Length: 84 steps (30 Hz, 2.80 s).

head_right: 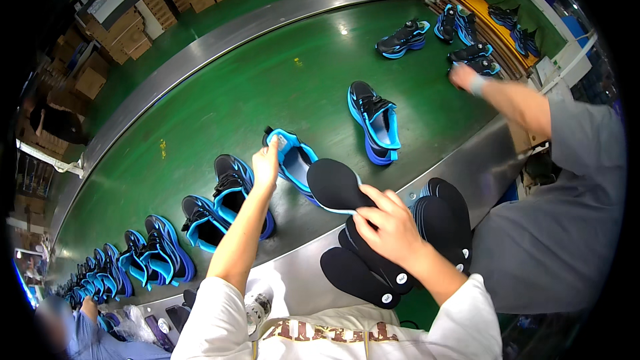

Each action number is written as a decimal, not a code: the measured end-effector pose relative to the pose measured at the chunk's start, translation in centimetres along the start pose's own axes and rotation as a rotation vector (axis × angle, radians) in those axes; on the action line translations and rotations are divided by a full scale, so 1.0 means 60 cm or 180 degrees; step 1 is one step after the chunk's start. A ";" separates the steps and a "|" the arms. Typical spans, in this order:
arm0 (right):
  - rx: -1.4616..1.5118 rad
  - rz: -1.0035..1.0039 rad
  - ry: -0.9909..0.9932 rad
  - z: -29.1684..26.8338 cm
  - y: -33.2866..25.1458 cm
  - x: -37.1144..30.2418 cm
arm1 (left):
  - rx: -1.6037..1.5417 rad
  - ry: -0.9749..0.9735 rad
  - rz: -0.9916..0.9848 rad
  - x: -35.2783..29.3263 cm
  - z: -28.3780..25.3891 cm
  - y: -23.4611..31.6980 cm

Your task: The person inserts blue insoles into black and blue athletic shoes, picking up one shoe at a time from a table, placing it onto a conveyor belt, and then picking up a pair of shoes from a plastic bag to continue the process.

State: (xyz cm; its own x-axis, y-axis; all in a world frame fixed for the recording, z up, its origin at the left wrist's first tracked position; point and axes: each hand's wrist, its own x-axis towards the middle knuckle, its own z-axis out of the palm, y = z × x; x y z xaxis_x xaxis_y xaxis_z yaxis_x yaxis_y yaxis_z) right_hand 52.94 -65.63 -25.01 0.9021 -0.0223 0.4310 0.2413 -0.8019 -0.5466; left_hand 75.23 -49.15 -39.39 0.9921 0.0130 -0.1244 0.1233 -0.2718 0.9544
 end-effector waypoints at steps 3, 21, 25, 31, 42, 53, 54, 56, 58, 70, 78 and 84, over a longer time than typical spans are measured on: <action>-0.0443 -0.0244 -0.0579 0.039 0.028 0.039 | 0.0382 -0.0310 -0.0094 -0.037 0.001 0.005; -0.0773 0.0419 -0.1826 0.278 0.082 0.105 | 0.0218 -0.0276 0.0149 -0.038 -0.019 0.006; -0.0831 -0.0505 -0.1053 0.182 0.025 0.127 | -0.0397 -0.0860 0.0274 -0.032 -0.012 0.002; 0.2189 -0.2138 -0.1227 0.036 -0.212 0.231 | -0.0313 -0.0853 0.0217 -0.037 -0.027 -0.003; 0.1837 -0.3389 0.0595 -0.049 -0.263 0.243 | -0.0038 -0.0660 0.0367 -0.038 -0.024 -0.017; -0.1144 0.0636 -0.3123 0.151 0.065 0.111 | 0.0528 -0.0661 0.0671 -0.055 -0.013 0.026; -0.1154 0.0567 -0.3105 0.159 0.055 0.114 | 0.0461 -0.0654 0.0570 -0.058 -0.016 0.019; -0.1231 0.0287 -0.3083 0.172 0.041 0.127 | 0.0670 -0.0512 0.0704 -0.052 -0.020 0.017; -0.1303 0.0548 -0.3336 0.185 0.050 0.140 | 0.0702 -0.0706 0.0622 -0.052 -0.014 0.028; -0.1139 0.0061 -0.3058 0.235 0.089 0.137 | -0.0011 -0.0784 0.0400 -0.028 -0.011 -0.028; -0.1269 -0.0229 -0.2410 0.305 0.138 0.112 | -0.0414 -0.0830 0.0307 -0.037 -0.006 -0.004; -0.1566 -0.0181 -0.3515 0.306 0.132 0.135 | -0.0450 -0.0974 0.0078 -0.035 -0.013 -0.012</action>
State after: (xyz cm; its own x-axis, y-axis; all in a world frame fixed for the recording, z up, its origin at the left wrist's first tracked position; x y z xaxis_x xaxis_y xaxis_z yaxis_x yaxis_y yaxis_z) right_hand 68.73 -61.20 -39.01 0.7718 0.3496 -0.5311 0.3453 -0.9318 -0.1117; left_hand 73.08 -48.25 -39.63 0.9450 -0.2872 -0.1563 0.1225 -0.1320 0.9836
